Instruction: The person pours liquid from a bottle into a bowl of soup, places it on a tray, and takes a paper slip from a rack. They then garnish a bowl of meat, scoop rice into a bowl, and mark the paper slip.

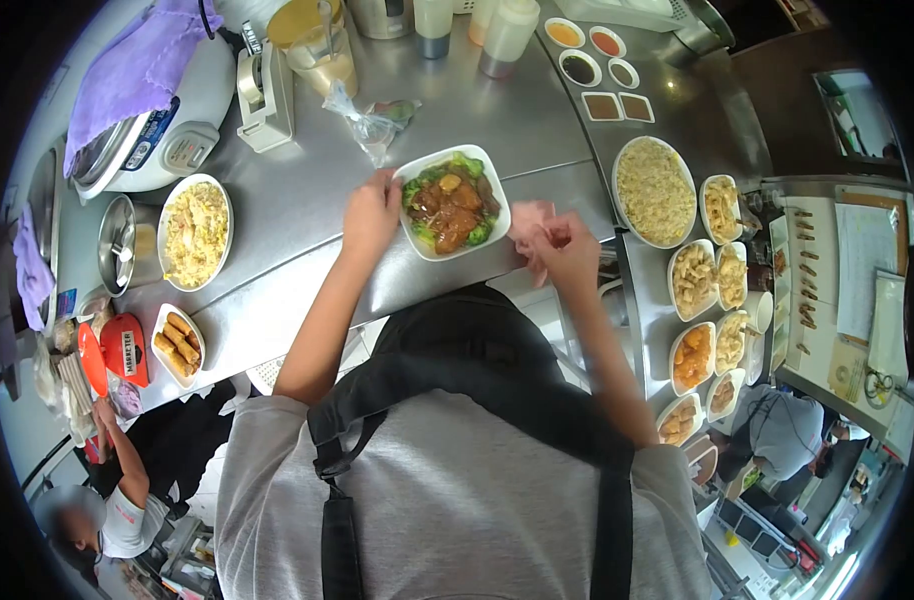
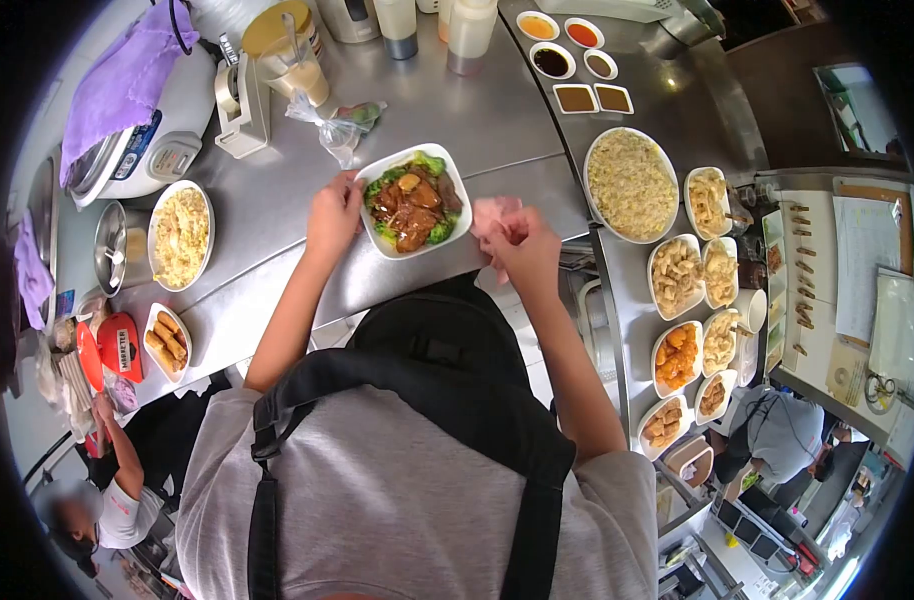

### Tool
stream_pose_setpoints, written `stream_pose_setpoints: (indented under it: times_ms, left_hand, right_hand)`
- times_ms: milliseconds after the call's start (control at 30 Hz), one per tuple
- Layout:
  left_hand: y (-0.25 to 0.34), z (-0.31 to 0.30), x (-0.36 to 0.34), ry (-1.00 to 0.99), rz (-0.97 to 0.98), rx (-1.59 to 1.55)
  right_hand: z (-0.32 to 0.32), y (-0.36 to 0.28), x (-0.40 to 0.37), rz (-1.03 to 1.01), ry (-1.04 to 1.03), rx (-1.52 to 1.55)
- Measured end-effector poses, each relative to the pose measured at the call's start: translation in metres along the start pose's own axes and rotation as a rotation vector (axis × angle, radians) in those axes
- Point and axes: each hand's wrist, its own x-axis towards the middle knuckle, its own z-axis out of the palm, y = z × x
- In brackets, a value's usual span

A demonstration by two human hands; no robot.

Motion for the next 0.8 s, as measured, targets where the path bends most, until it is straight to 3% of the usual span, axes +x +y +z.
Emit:
stream_pose_setpoints:
  times_ms: [67, 200, 300, 400, 433, 533, 567, 667, 767, 800]
  left_hand:
    - [-0.002, -0.006, 0.006, -0.005, -0.012, 0.003]
    - [0.009, -0.019, 0.01, -0.036, -0.125, -0.069]
    - [0.013, -0.015, 0.006, -0.017, -0.166, -0.086]
    - [0.011, -0.013, -0.002, 0.034, -0.228, -0.134]
    - [0.012, -0.011, -0.003, 0.05, -0.254, -0.166]
    - [0.014, -0.013, -0.005, 0.046, -0.316, -0.281]
    - [0.011, -0.015, -0.005, 0.023, -0.308, -0.268]
    - [0.002, -0.022, 0.008, -0.038, -0.261, -0.222]
    - [0.013, -0.03, 0.028, -0.083, -0.148, -0.032]
    - [0.013, -0.028, 0.036, -0.078, -0.1, 0.013]
  right_hand:
    - [0.011, 0.034, 0.016, -0.278, -0.011, -0.28]
    - [0.007, 0.042, 0.054, -0.078, -0.062, 0.018]
    - [0.017, 0.011, 0.073, 0.119, 0.026, 0.236]
    - [0.043, -0.001, 0.063, -0.053, -0.038, -0.166]
    - [0.046, -0.015, 0.055, 0.046, -0.002, -0.127]
    - [0.041, 0.008, 0.042, -0.065, -0.108, -0.23]
    - [0.04, 0.032, 0.035, -0.208, 0.009, -0.203]
    - [0.027, -0.002, 0.012, -0.507, 0.147, -0.311]
    - [0.02, 0.028, 0.022, -0.707, -0.019, -0.479]
    - [0.012, 0.039, 0.039, -0.66, 0.03, -0.475]
